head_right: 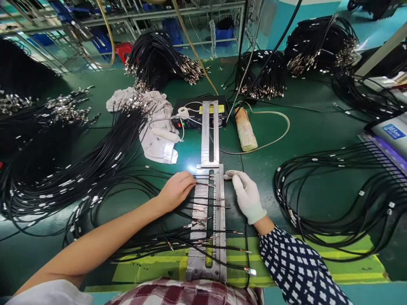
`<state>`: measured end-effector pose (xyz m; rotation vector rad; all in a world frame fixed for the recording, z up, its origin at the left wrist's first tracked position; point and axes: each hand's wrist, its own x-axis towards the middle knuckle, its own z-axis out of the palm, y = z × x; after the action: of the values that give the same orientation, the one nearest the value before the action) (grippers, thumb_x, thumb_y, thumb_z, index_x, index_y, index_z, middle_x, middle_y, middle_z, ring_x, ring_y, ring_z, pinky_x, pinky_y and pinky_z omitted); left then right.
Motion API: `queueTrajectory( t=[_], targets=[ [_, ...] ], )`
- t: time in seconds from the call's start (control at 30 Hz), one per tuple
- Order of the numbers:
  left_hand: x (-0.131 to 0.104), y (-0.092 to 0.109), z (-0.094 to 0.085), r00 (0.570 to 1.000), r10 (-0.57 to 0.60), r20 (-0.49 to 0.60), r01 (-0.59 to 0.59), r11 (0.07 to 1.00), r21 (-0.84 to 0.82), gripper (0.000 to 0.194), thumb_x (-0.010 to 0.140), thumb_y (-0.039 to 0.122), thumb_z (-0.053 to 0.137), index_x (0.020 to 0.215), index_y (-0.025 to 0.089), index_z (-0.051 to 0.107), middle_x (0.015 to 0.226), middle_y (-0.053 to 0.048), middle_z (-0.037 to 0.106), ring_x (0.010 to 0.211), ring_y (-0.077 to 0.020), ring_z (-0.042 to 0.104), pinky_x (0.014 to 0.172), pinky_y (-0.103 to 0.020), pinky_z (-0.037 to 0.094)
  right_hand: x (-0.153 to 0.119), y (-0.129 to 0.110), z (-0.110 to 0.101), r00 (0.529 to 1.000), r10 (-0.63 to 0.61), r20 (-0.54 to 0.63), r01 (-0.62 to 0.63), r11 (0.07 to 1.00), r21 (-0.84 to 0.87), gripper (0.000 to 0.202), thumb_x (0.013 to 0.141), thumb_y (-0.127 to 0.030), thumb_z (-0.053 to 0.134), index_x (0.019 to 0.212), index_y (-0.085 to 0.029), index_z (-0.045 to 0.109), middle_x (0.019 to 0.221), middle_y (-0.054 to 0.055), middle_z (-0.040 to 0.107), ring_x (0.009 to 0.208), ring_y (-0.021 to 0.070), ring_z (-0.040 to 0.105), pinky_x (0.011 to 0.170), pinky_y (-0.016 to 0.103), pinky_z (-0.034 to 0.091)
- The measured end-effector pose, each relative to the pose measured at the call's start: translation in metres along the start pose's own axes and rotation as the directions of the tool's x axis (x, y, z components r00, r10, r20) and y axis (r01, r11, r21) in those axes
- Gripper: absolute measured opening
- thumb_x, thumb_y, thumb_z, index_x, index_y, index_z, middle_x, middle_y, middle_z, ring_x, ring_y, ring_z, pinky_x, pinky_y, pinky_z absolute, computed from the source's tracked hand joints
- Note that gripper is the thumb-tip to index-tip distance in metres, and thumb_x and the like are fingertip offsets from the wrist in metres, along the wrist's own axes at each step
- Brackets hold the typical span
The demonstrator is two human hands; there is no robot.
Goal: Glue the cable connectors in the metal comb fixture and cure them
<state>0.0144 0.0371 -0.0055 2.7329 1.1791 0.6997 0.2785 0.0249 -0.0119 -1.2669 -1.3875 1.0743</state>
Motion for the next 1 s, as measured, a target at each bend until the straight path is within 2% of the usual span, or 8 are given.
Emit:
queueTrajectory(
  t=[0.17, 0.33, 0.5, 0.6, 0.83, 0.93, 1.0],
  targets=[
    [-0.006, -0.011, -0.002, 0.999, 0.041, 0.012, -0.043, 0.981, 0.188, 0.032, 0.103, 0.016, 0.036, 0.083, 0.017, 0.061, 0.081, -0.006, 0.058, 0.075, -0.0194, 0.050, 0.067, -0.031, 0.040, 0.000, -0.002, 0.001, 0.999, -0.012, 0.036, 0.014, 0.999, -0.050, 0.036, 0.100, -0.048, 0.046, 0.109, -0.021, 0.067, 0.106, 0.008, 0.074, 0.104, 0.0235, 0.067, 0.100, 0.042, 0.049],
    [0.000, -0.007, 0.003, 0.998, 0.047, 0.042, -0.053, 0.982, 0.179, 0.037, 0.103, 0.015, 0.031, 0.083, 0.017, 0.061, 0.081, -0.006, 0.055, 0.074, -0.0201, 0.047, 0.066, -0.033, 0.038, 0.000, -0.003, 0.001, 0.999, -0.009, 0.039, 0.011, 0.999, -0.047, 0.033, 0.100, -0.046, 0.046, 0.110, -0.022, 0.067, 0.107, 0.007, 0.073, 0.103, 0.0230, 0.067, 0.099, 0.041, 0.050],
    [0.003, -0.009, 0.004, 0.991, 0.127, 0.044, -0.132, 0.974, 0.183, 0.037, 0.103, 0.013, 0.028, 0.085, 0.017, 0.061, 0.082, -0.006, 0.056, 0.074, -0.0194, 0.046, 0.067, -0.031, 0.038, 0.000, -0.003, 0.002, 0.999, -0.007, 0.046, 0.009, 0.998, -0.061, 0.032, 0.100, -0.045, 0.047, 0.109, -0.022, 0.067, 0.105, 0.007, 0.074, 0.103, 0.0230, 0.068, 0.099, 0.041, 0.050],
    [0.003, -0.009, 0.004, 0.991, 0.119, 0.057, -0.126, 0.982, 0.142, 0.036, 0.103, 0.013, 0.028, 0.087, 0.017, 0.061, 0.085, -0.007, 0.057, 0.076, -0.0192, 0.047, 0.070, -0.031, 0.040, 0.001, -0.004, 0.001, 0.999, -0.011, 0.050, 0.015, 0.997, -0.076, 0.031, 0.100, -0.044, 0.046, 0.108, -0.023, 0.067, 0.102, 0.006, 0.074, 0.102, 0.0227, 0.068, 0.098, 0.040, 0.050],
    [0.001, -0.013, 0.005, 0.995, 0.054, 0.085, -0.047, 0.995, -0.084, 0.037, 0.105, 0.021, 0.027, 0.104, 0.018, 0.064, 0.091, -0.007, 0.059, 0.083, -0.0183, 0.051, 0.076, -0.031, 0.045, 0.000, -0.003, 0.001, 0.998, -0.001, 0.065, 0.006, 0.997, -0.072, 0.031, 0.100, -0.044, 0.048, 0.110, -0.022, 0.067, 0.103, 0.007, 0.074, 0.102, 0.0232, 0.068, 0.097, 0.041, 0.051],
    [-0.006, -0.015, 0.001, 0.993, 0.066, 0.097, -0.053, 0.991, -0.124, 0.036, 0.104, 0.019, 0.029, 0.114, 0.020, 0.064, 0.103, -0.008, 0.062, 0.096, -0.0198, 0.053, 0.087, -0.035, 0.045, 0.000, -0.001, 0.001, 0.997, 0.001, 0.074, 0.003, 0.998, -0.060, 0.031, 0.100, -0.044, 0.048, 0.112, -0.022, 0.067, 0.107, 0.007, 0.073, 0.104, 0.0233, 0.068, 0.097, 0.041, 0.052],
    [-0.013, -0.014, -0.002, 0.996, 0.040, 0.081, -0.034, 0.996, -0.084, 0.037, 0.102, 0.015, 0.032, 0.120, 0.024, 0.063, 0.110, -0.009, 0.060, 0.107, -0.0220, 0.051, 0.094, -0.040, 0.042, 0.000, -0.001, 0.001, 0.997, 0.005, 0.077, 0.000, 0.998, -0.059, 0.031, 0.100, -0.044, 0.048, 0.112, -0.023, 0.067, 0.108, 0.007, 0.073, 0.104, 0.0234, 0.068, 0.097, 0.041, 0.053]
  ],
)
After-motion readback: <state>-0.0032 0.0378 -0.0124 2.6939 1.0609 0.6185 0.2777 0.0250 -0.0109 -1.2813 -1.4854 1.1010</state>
